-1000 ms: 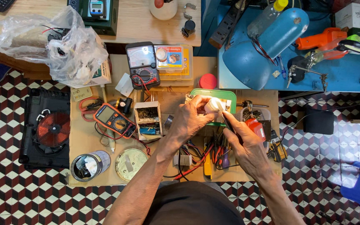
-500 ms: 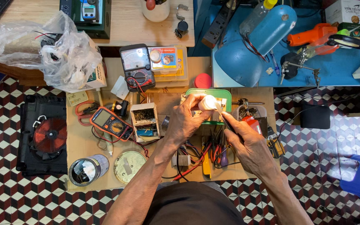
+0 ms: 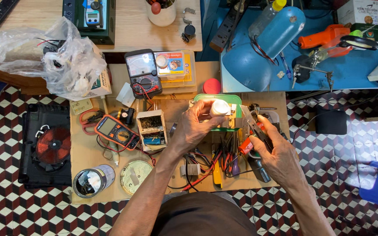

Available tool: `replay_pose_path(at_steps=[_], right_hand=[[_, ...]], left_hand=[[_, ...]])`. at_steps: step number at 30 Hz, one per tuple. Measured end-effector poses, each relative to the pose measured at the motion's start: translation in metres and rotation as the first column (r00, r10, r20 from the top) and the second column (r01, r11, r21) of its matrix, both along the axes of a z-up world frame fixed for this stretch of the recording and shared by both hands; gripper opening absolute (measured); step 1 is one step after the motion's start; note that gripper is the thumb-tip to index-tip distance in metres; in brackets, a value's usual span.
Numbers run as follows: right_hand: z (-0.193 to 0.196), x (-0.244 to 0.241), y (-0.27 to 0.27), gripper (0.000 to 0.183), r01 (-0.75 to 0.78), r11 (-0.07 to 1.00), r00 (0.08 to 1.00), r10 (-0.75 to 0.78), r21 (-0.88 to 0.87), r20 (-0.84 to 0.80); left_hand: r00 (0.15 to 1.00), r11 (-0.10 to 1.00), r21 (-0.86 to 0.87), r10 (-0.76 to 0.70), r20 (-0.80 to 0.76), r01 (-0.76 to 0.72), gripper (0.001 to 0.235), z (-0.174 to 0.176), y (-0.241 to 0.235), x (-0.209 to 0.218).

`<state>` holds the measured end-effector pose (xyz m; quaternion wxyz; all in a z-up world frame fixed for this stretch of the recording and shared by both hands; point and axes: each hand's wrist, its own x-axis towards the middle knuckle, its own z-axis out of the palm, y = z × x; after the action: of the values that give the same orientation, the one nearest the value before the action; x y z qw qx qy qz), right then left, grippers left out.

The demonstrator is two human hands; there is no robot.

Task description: The person works on a circuit board, using a screwdriver to remove a heatsink and then reattaching it. They also handle a small white cylindrical component and a green plastic container lid, placing items on the workbench.

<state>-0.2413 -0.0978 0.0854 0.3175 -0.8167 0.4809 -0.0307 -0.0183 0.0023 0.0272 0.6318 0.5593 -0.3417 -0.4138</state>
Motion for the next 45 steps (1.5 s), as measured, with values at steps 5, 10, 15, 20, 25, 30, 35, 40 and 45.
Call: replay_pose_path(at_steps=[5, 10, 15, 20, 25, 30, 35, 40, 45], right_hand=[[-0.008, -0.004, -0.008, 0.055, -0.119, 0.989, 0.983, 0.13, -0.093, 0.132], [-0.011, -0.005, -0.004, 0.057, -0.02, 0.989, 0.97, -0.016, 0.147, 0.241], [-0.004, 0.003, 0.002, 0.058, 0.066, 0.893, 0.93, -0.217, 0.445, 0.296], [0.002, 0.002, 0.002, 0.055, -0.047, 0.752, 0.88, -0.281, 0.657, 0.384], [-0.001, -0.005, 0.002, 0.054, -0.276, 0.582, 0.754, -0.363, 0.765, 0.548], [-0.003, -0.006, 0.0, 0.057, -0.18, 0.573, 0.72, -0.477, 0.8, 0.504], [-0.008, -0.005, -0.002, 0.056, -0.328, 0.438, 0.647, -0.541, 0.837, 0.537], [-0.012, 0.003, 0.001, 0.053, -0.369, 0.469, 0.648, -0.489, 0.803, 0.584], [-0.011, 0.015, 0.017, 0.05, -0.136, 0.971, 0.913, 0.047, 0.195, 0.405]], left_hand=[[0.981, 0.991, -0.005, -0.132, -0.144, 0.133, 0.052, -0.009, 0.005, 0.002], [0.931, 0.982, -0.029, -0.187, -0.313, 0.187, 0.049, -0.014, 0.007, 0.0], [0.956, 0.98, 0.045, -0.181, -0.233, 0.196, 0.047, -0.018, 0.01, -0.001], [0.951, 0.981, 0.03, -0.18, -0.252, 0.194, 0.049, -0.02, 0.011, -0.002], [0.946, 0.979, 0.035, -0.184, -0.267, 0.2, 0.05, -0.018, 0.01, -0.004], [0.957, 0.979, 0.02, -0.192, -0.217, 0.201, 0.051, -0.017, 0.011, -0.007], [0.973, 0.985, 0.008, -0.171, -0.155, 0.174, 0.055, -0.017, 0.008, -0.01], [0.983, 0.987, 0.056, -0.141, -0.116, 0.149, 0.057, -0.018, 0.006, -0.013], [0.994, 0.989, 0.101, -0.103, -0.038, 0.106, 0.055, -0.02, 0.005, -0.012]])
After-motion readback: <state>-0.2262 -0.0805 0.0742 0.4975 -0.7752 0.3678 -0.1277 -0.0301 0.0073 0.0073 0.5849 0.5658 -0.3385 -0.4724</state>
